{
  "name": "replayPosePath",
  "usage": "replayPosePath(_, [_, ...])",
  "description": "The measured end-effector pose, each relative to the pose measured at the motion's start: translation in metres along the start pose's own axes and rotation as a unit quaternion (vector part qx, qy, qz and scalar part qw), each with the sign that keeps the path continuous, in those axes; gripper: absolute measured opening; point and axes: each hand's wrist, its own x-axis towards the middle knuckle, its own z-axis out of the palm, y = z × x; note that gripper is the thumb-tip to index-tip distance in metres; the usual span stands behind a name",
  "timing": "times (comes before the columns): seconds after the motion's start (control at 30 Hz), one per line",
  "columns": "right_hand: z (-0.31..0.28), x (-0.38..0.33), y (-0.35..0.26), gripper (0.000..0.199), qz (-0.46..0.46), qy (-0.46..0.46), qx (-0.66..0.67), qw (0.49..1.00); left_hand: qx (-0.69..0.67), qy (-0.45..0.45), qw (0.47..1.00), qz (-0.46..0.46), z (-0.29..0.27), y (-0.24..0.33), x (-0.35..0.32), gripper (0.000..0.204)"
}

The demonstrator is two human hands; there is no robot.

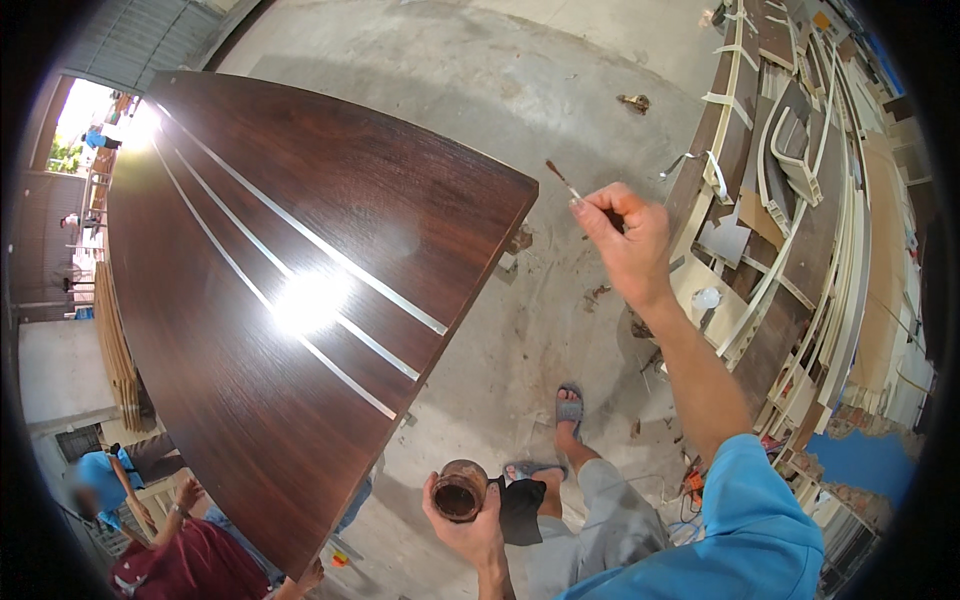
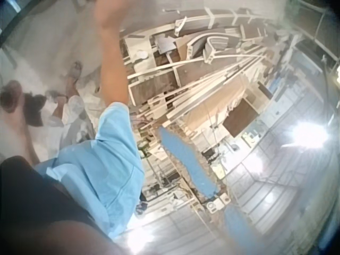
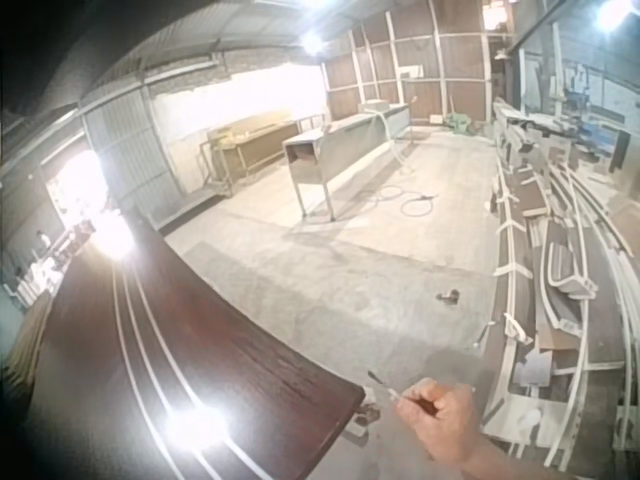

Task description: The person applies a dark wood finish to a large curved wooden panel using a small brush and a container of finish. They repeatedly dip the brush into the container and apply the finish along the panel's surface, occasionally wiping the brush on a cloth. The work occurs in a workshop with other workers visible in the background.

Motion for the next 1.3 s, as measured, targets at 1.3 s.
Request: replayPosePath(1.3, [0.09, -0.144, -0.051, 0.013, -0.077, -0.217, 0.077, 0.97, -0.035, 0.042, 0.998, 0.001, -0.05, -0.03, -0.01, 0.082])
